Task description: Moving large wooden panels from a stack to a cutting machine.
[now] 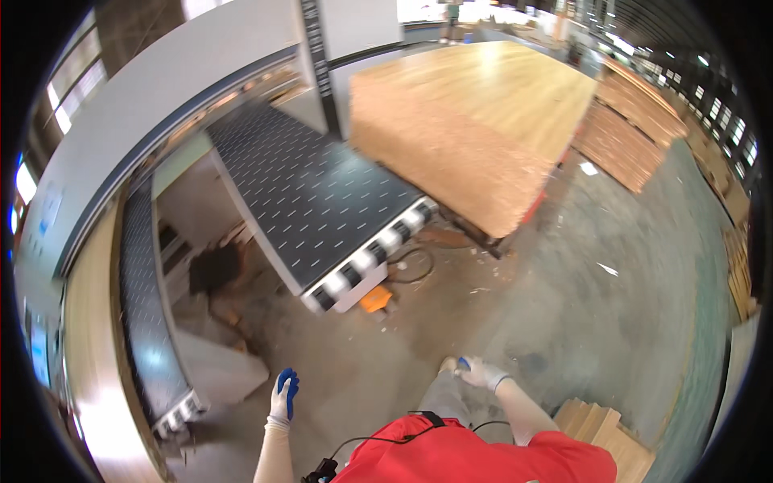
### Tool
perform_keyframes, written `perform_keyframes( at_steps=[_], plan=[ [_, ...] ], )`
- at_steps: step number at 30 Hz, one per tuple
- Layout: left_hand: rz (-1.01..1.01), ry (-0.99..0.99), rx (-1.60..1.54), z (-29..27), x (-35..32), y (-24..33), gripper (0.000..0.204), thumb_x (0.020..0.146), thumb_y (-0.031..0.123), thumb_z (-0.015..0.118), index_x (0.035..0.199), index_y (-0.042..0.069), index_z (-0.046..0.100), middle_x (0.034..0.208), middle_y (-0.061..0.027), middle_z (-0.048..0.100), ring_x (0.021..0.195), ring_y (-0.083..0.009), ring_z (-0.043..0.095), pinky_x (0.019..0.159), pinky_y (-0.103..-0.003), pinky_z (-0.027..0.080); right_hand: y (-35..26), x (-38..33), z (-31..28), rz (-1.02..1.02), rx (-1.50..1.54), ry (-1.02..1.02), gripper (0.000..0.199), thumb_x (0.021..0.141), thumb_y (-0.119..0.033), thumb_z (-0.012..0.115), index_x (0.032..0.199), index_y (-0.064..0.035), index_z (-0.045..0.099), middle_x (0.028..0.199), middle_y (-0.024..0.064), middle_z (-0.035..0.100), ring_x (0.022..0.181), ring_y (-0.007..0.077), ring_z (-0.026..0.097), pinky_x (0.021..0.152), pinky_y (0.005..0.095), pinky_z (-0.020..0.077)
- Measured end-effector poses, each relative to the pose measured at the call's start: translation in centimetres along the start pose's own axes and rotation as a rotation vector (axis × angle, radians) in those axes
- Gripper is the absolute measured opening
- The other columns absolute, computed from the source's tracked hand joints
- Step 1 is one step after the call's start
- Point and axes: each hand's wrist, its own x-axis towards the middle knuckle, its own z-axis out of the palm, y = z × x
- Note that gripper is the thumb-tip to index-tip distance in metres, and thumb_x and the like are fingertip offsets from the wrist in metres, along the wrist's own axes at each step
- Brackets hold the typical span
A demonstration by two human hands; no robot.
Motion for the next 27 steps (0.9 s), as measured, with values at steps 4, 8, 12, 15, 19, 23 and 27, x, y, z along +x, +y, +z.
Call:
perform_keyframes(
  at_steps=[4,8,12,15,19,23,27],
  plan=[
    [0.075,-0.335,0.051,23.3,11.4,6.6,0.049,0.104,0.019,0.059,0.148,0.001,0.045,0.144,-0.0114,0.055,0.127,-0.0196,0.055,0.109,-0.034,0.042,11.6,-2.9,-5.6,0.250,0.051,-0.102,0.074,0.094,-0.055,0.054,0.145,-0.0028,0.049,0.149,0.0237,0.049,0.139,0.0394,0.045,0.115,0.0452,0.0373],
    [0.203,-0.799,0.358,48.6,18.2,10.5,0.053,0.101,0.019,0.064,0.146,-0.002,0.046,0.146,-0.0130,0.053,0.135,-0.0212,0.050,0.113,-0.033,0.039,20.6,-8.7,-10.9,0.432,0.161,0.055,0.070,0.093,-0.050,0.055,0.144,-0.0030,0.051,0.148,0.0222,0.051,0.136,0.0375,0.049,0.114,0.0446,0.0392],
    [0.872,-1.000,0.997,68.8,23.0,16.2,0.058,0.096,0.040,0.064,0.141,0.006,0.053,0.147,-0.0209,0.050,0.141,-0.0390,0.041,0.119,-0.046,0.032,27.1,-10.5,-16.1,0.654,0.218,0.196,0.068,0.092,-0.050,0.056,0.140,-0.0020,0.054,0.144,0.0227,0.054,0.135,0.0388,0.050,0.113,0.0445,0.0394],
    [1.172,-1.162,1.008,82.1,27.1,18.7,0.055,0.094,0.036,0.068,0.137,0.005,0.055,0.143,-0.0205,0.053,0.140,-0.0413,0.041,0.118,-0.049,0.032,31.2,-11.9,-16.4,0.826,0.201,0.527,0.066,0.092,-0.048,0.060,0.137,-0.0007,0.057,0.139,0.0240,0.057,0.132,0.0415,0.051,0.112,0.0458,0.0401],
    [1.387,-1.183,1.138,94.2,34.5,21.6,0.059,0.094,0.040,0.066,0.140,0.005,0.052,0.144,-0.0205,0.051,0.139,-0.0435,0.040,0.118,-0.051,0.029,31.5,-9.9,-15.4,0.859,0.558,0.704,0.062,0.094,-0.048,0.056,0.133,-0.0003,0.057,0.130,0.0223,0.060,0.124,0.0388,0.055,0.105,0.0480,0.0444],
    [1.508,-1.339,1.173,105.3,39.2,23.0,0.064,0.091,0.038,0.066,0.143,0.004,0.049,0.145,-0.0205,0.049,0.140,-0.0434,0.040,0.120,-0.051,0.028,31.9,-8.6,-9.4,0.993,0.280,0.271,0.062,0.088,-0.046,0.063,0.131,-0.0008,0.058,0.127,0.0241,0.064,0.122,0.0433,0.058,0.104,0.0478,0.0468],
    [1.518,-1.628,1.076,108.7,48.9,23.2,0.055,0.086,0.037,0.072,0.130,0.005,0.061,0.137,-0.0183,0.056,0.137,-0.0387,0.044,0.118,-0.048,0.034,28.1,-0.7,-15.3,0.923,0.422,0.156,0.060,0.098,-0.056,0.051,0.133,-0.0093,0.064,0.132,0.0242,0.063,0.125,0.0421,0.058,0.106,0.0495,0.0453]
  ],
)
